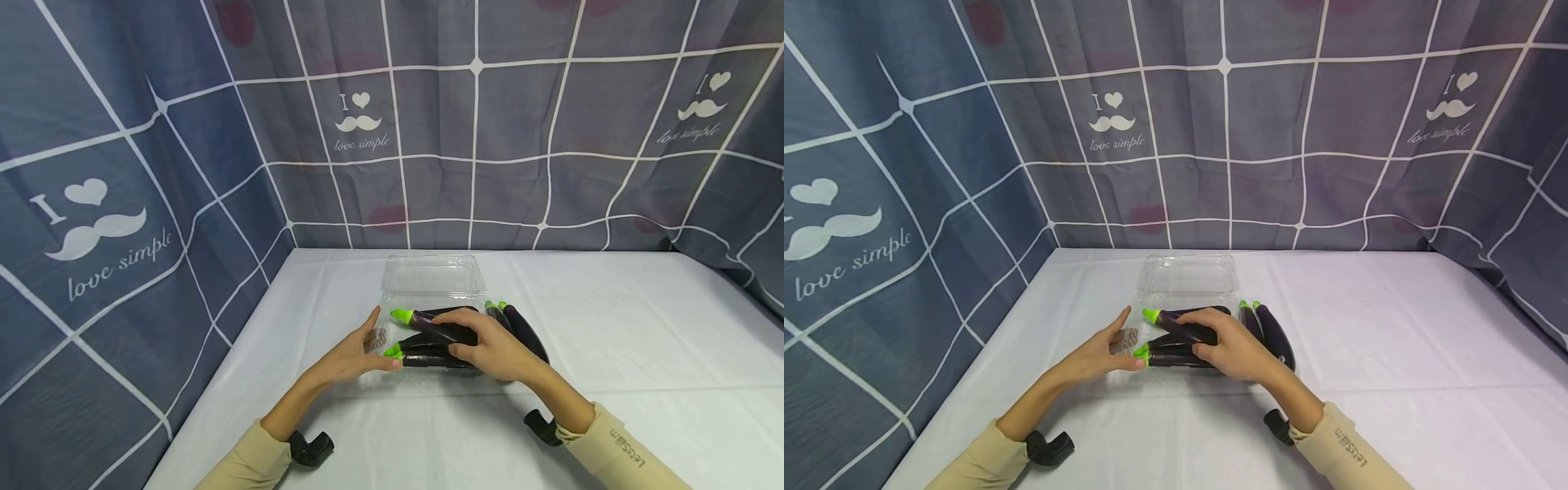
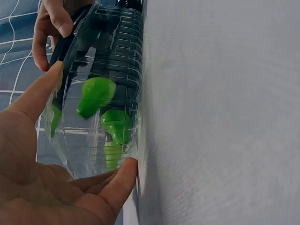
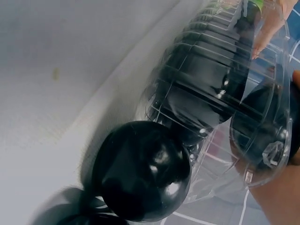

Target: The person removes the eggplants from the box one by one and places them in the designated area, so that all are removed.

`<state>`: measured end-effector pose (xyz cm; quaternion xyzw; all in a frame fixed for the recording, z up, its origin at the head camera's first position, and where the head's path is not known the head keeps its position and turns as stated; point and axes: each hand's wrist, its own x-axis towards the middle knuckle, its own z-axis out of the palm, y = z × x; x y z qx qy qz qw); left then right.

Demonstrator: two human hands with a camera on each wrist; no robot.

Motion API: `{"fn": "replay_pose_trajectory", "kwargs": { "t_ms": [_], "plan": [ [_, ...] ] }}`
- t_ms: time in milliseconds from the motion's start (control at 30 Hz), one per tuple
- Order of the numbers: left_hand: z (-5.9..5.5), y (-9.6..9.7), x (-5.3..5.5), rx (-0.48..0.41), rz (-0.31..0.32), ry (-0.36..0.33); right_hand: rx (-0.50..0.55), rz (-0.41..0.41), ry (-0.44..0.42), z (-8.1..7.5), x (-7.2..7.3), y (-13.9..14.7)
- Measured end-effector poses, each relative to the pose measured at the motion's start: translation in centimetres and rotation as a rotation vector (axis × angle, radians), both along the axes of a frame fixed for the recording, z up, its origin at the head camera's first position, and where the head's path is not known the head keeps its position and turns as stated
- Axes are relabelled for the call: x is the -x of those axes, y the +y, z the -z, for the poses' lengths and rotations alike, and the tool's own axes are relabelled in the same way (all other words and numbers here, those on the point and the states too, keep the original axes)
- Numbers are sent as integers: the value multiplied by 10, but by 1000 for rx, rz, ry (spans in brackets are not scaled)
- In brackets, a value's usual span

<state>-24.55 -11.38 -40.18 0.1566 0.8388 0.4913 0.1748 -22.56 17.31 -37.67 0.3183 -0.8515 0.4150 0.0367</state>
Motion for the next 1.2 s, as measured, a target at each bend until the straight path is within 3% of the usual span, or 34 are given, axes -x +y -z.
{"fn": "replay_pose_trajectory", "kwargs": {
  "t_ms": [233, 633, 1200],
  "plan": [
    [0, 1, 1, -1, 5, 4, 82, 53, 21, -3, 2, 4],
    [1, -2, 1, -24, 39, 6, 126, 148, -15, -9, -5, 10],
    [0, -1, 1, -2, 23, 12, 156, 256, -13, -8, -16, 42]
  ]
}}
